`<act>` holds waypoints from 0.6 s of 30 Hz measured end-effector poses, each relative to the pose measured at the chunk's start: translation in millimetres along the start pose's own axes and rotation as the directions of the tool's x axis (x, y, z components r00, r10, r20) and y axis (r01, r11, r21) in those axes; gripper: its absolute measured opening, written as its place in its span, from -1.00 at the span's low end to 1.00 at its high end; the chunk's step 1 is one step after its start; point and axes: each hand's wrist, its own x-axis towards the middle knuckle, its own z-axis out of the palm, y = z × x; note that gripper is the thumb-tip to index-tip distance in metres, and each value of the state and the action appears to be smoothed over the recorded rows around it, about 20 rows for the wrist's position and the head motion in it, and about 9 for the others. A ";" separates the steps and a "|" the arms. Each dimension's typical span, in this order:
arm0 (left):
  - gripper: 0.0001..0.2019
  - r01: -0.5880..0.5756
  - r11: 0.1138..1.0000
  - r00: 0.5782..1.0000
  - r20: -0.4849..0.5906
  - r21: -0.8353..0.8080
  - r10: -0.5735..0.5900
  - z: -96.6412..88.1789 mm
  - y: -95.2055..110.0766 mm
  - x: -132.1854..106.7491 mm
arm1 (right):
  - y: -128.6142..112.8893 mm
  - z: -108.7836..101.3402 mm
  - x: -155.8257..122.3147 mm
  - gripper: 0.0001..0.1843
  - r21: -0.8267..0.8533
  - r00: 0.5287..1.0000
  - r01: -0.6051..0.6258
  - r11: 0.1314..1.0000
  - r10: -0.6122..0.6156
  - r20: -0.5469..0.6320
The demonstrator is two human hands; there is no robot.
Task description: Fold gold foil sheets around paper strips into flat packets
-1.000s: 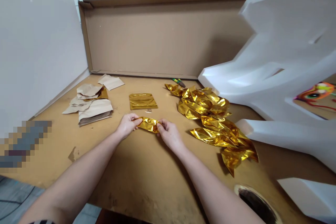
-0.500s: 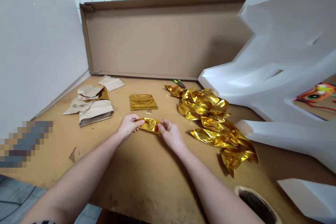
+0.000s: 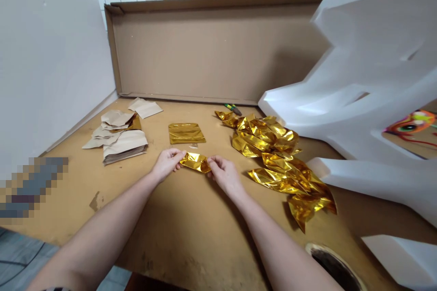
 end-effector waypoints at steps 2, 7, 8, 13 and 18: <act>-0.76 -0.005 1.000 1.000 -0.007 0.006 0.005 -0.8 0.0 0.5 | 0.7 0.5 0.6 -0.80 0.025 1.000 -0.013 1.000 0.013 0.007; -0.71 -0.017 1.000 1.000 0.006 0.012 0.017 -1.7 -2.3 2.1 | 0.9 1.9 1.6 -0.82 0.131 0.997 -0.067 0.989 0.062 0.040; -0.69 -0.020 1.000 1.000 0.007 0.014 0.020 -1.7 -3.4 2.3 | 0.7 2.1 1.7 -0.84 0.158 0.996 -0.085 0.984 0.079 0.044; -0.59 -0.067 0.998 0.998 0.003 0.020 0.067 -2.0 -11.0 4.2 | 1.6 1.1 2.3 -0.89 0.242 0.989 -0.148 0.959 0.147 0.024; -0.55 -0.068 0.998 0.998 0.005 0.008 0.067 -3.5 -16.9 8.2 | 6.3 -2.8 5.1 -0.85 0.308 0.986 -0.149 0.939 0.163 -0.020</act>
